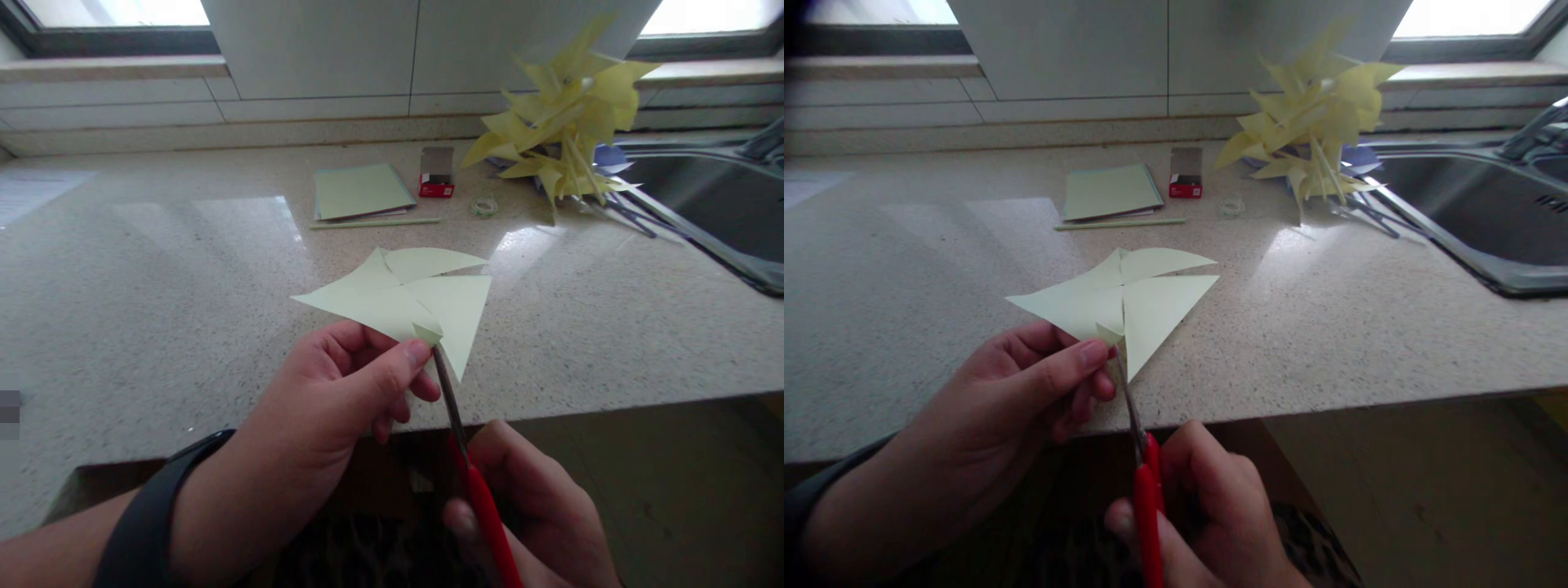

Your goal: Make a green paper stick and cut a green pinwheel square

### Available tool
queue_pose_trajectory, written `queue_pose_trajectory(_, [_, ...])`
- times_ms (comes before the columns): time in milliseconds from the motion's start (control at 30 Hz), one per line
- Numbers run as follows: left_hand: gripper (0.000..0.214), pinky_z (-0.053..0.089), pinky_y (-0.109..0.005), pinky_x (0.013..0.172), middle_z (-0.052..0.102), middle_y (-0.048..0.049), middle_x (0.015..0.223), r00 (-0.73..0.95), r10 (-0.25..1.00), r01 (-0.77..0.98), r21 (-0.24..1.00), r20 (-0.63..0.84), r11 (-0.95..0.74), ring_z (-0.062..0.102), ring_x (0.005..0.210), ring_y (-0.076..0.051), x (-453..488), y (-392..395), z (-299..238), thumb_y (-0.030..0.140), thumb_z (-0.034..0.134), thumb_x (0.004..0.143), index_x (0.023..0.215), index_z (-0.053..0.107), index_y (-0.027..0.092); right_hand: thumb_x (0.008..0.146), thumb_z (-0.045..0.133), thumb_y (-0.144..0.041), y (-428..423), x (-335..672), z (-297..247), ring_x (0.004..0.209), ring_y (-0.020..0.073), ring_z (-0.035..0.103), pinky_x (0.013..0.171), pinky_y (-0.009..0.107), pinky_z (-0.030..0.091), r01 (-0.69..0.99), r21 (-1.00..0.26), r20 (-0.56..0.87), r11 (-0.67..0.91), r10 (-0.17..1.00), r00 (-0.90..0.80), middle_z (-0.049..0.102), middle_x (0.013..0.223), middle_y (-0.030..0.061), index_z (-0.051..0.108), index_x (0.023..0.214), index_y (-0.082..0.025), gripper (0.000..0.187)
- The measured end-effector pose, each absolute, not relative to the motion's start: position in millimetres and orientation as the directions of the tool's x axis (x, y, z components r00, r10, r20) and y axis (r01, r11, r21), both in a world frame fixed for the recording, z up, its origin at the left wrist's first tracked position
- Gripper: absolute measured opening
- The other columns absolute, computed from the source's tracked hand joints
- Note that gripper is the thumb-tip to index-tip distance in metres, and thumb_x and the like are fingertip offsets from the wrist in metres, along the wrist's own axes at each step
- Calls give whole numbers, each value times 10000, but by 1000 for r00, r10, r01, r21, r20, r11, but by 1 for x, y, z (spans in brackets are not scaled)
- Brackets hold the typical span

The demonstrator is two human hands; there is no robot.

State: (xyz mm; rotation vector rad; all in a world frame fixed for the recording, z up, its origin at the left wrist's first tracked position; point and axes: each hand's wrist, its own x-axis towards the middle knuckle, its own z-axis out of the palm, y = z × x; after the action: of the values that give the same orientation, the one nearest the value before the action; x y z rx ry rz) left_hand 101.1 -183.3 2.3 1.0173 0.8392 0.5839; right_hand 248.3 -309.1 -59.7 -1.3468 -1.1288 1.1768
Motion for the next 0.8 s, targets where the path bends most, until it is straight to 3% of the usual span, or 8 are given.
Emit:
queue_pose_trajectory(433, [214, 418, -121, 484, 703, 21, 693, 554, 773, -55, 913, -309, 404, 515, 519, -38, 101, -183, 1, 351, 758, 877, 751, 747, 178, 883, 673, -466, -310, 248, -56, 513, 99, 364, 450, 226, 295, 30, -997, -75, -78, 992, 98, 453, 597, -48, 497, 742, -222, 332])
queue_pose_trajectory(800, [172, 462, -138, 484, 676, 21, 656, 525, 789, -133, 884, -320, 447, 542, 501, -54, 102, -180, 4, 261, 758, 845, 736, 684, 151, 878, 664, -498, -315, 268, -49, 511, 118, 430, 443, 235, 340, 188, -976, -93, -107, 992, 86, 508, 592, -12, 516, 699, -221, 361])
